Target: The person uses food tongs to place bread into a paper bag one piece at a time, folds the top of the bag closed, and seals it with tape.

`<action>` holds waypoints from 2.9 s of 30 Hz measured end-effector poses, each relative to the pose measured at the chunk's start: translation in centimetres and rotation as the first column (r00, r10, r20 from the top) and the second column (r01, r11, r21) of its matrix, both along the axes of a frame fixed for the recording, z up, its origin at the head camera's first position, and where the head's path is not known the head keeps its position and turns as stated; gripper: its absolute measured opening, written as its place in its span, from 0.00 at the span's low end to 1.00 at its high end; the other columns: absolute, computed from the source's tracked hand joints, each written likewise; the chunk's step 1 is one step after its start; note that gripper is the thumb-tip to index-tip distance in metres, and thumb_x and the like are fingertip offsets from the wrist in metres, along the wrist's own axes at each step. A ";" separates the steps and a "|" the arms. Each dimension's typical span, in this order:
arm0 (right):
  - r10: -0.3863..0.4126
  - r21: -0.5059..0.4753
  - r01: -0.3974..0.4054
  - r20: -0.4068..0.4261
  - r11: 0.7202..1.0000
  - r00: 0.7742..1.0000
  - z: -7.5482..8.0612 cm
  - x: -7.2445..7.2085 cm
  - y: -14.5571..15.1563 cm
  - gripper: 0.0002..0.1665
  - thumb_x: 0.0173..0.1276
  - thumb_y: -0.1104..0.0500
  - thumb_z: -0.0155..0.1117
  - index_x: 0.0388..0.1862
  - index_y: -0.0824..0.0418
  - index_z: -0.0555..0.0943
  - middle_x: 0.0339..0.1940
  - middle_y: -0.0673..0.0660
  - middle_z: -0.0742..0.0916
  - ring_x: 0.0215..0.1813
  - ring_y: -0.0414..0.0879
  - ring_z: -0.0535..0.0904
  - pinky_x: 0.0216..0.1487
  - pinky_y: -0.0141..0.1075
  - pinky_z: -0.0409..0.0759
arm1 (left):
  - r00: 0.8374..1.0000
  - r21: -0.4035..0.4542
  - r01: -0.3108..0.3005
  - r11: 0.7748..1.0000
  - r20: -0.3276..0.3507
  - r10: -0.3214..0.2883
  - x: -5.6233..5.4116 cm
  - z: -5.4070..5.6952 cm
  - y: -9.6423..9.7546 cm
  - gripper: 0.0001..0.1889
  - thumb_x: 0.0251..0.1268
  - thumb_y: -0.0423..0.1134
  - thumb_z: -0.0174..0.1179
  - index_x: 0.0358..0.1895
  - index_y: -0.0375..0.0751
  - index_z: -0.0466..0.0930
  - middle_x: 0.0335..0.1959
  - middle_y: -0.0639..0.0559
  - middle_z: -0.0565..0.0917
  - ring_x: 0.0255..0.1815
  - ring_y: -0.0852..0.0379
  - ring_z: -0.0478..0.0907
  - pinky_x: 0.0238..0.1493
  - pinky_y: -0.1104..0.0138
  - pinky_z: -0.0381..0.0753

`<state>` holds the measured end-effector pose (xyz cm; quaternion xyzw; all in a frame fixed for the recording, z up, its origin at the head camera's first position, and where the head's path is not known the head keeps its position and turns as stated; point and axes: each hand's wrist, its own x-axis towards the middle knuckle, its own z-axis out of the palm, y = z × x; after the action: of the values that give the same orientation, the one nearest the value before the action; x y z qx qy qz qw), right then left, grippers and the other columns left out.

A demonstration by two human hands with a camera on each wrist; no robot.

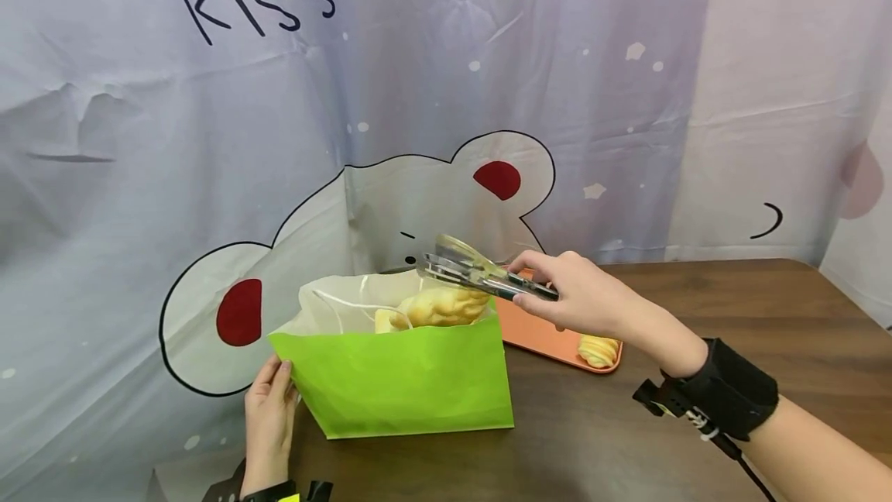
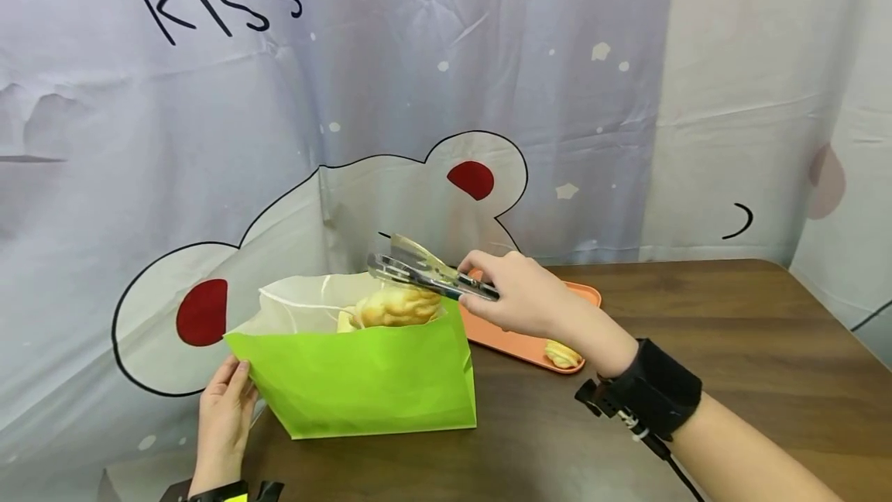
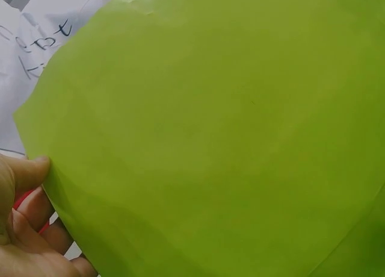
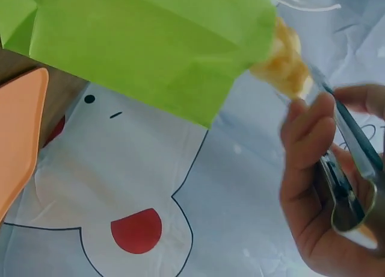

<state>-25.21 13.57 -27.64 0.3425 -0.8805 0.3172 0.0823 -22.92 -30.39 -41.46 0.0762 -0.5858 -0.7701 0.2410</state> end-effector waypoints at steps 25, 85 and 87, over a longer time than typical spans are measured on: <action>-0.120 -0.031 0.175 0.607 0.984 0.786 -4.0 -3.2 12.8 0.21 0.80 0.56 0.45 0.55 0.76 0.70 0.22 0.54 0.82 0.20 0.40 0.80 0.24 0.35 0.82 | 1.000 -0.002 0.006 1.000 0.000 -0.006 0.0 -0.2 -0.2 0.12 0.77 0.36 0.52 0.56 0.53 0.80 0.49 0.67 0.84 0.47 0.71 0.82 0.46 0.78 0.81; -0.104 -0.003 0.131 0.593 0.991 0.799 -9.3 -5.7 14.7 0.09 0.75 0.64 0.52 0.41 0.71 0.74 0.19 0.52 0.81 0.18 0.37 0.76 0.21 0.32 0.77 | 1.000 0.005 0.011 1.000 -0.003 -0.011 0.1 -0.2 -0.1 0.14 0.77 0.36 0.53 0.60 0.50 0.78 0.49 0.67 0.84 0.48 0.71 0.82 0.46 0.78 0.81; -0.106 -0.030 0.151 0.573 0.988 0.812 -8.3 -5.6 14.5 0.11 0.76 0.63 0.52 0.45 0.73 0.73 0.20 0.53 0.81 0.18 0.37 0.77 0.22 0.33 0.78 | 1.000 0.008 0.007 1.000 -0.005 -0.006 0.1 -0.2 -0.1 0.13 0.77 0.36 0.53 0.58 0.52 0.78 0.49 0.67 0.85 0.48 0.71 0.83 0.46 0.78 0.81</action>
<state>-30.83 28.07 -35.99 0.1685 -0.8735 0.4311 -0.1507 -22.85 -30.52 -41.62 0.0733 -0.5822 -0.7735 0.2397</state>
